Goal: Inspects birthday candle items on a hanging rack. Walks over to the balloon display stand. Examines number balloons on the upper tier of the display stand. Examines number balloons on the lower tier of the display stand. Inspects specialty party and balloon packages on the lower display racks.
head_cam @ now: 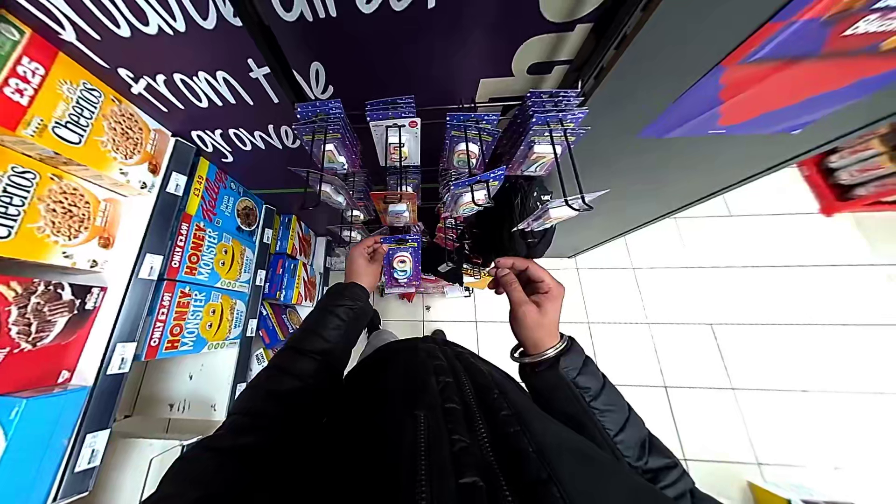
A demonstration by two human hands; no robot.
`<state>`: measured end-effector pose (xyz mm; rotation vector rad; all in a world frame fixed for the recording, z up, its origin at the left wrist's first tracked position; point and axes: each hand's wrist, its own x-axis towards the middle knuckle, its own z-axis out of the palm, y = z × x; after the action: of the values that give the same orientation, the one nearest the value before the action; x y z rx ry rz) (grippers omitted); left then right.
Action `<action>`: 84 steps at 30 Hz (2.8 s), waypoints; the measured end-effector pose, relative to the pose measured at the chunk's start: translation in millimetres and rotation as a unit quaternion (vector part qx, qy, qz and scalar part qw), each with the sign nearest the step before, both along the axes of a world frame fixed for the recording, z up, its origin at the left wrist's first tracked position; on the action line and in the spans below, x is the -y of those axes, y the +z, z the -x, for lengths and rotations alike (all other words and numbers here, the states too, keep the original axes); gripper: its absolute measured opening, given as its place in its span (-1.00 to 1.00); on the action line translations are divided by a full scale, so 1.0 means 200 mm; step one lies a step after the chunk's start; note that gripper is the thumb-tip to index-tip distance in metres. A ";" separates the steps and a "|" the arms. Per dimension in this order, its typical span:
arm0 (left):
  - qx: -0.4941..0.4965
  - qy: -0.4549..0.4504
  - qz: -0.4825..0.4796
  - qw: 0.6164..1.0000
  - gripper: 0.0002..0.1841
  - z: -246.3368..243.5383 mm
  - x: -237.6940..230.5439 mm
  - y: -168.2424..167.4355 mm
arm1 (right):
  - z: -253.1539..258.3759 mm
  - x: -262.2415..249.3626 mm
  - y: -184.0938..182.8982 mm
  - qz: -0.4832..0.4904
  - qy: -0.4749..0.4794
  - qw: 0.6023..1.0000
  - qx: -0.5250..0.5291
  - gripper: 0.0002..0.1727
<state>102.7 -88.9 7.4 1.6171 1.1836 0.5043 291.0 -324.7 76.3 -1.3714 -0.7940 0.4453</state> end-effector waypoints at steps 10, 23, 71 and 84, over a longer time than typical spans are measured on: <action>0.033 0.012 -0.048 0.998 -0.57 -0.01 0.00 -0.03 | -0.11 -0.12 -0.30 0.134 -0.004 0.990 -0.044 -0.72; 0.121 0.061 0.055 0.989 -0.38 0.35 0.27 0.03 | -0.44 -0.75 -0.56 0.241 0.003 0.967 0.078 -0.42; 0.158 -0.114 0.075 0.978 -0.42 0.21 0.36 0.21 | -0.10 -0.11 0.00 -0.004 0.083 0.991 -0.100 -0.82; 0.145 -0.129 0.056 0.979 -0.46 0.19 0.35 0.24 | -0.13 -0.09 0.05 -0.030 0.101 0.985 -0.136 -0.76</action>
<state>65.5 -159.2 56.1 1.5130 0.7600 0.4784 317.2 -305.7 86.9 -1.1477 -0.7170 0.7448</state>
